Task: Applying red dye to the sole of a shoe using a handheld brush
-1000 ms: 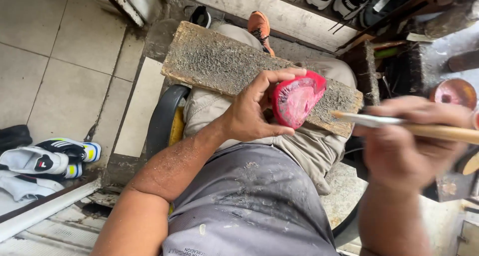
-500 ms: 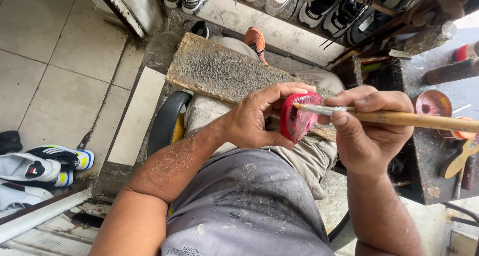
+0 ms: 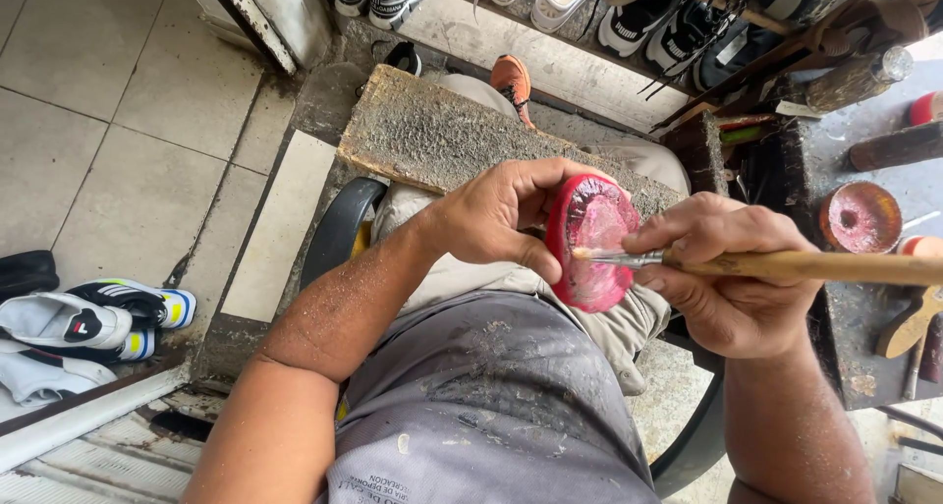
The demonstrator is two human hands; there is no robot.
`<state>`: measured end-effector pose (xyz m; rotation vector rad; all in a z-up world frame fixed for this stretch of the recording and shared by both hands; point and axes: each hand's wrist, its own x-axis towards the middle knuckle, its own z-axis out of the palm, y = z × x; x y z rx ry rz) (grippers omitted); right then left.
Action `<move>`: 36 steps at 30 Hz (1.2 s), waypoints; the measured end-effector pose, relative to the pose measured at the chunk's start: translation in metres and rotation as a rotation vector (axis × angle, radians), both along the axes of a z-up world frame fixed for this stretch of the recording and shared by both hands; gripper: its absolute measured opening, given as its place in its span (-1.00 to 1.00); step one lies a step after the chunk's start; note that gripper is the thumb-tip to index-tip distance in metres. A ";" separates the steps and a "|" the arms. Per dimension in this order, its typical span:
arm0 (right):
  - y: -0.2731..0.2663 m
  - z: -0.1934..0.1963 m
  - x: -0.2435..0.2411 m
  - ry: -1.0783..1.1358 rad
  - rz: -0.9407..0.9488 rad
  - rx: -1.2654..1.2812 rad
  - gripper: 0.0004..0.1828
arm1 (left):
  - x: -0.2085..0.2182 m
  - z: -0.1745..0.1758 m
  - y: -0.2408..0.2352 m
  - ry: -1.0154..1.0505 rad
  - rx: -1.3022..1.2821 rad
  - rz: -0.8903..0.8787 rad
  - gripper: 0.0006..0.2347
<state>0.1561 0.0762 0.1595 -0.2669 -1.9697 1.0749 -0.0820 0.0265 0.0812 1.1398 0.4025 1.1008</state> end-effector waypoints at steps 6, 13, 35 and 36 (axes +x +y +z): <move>0.007 -0.007 -0.011 0.237 -0.099 0.035 -0.69 | 0.002 -0.028 0.024 -0.140 0.095 -0.020 -0.41; 0.007 0.002 -0.019 0.225 -0.205 -0.029 -0.67 | 0.008 -0.026 0.036 -0.411 -0.127 -0.168 -0.39; 0.012 -0.027 -0.012 0.144 -0.105 0.102 -0.83 | 0.040 -0.055 0.031 -0.589 -0.469 -0.019 -0.78; 0.006 -0.022 -0.013 0.143 -0.101 0.101 -0.83 | 0.040 -0.055 0.031 -0.591 -0.468 -0.015 -0.78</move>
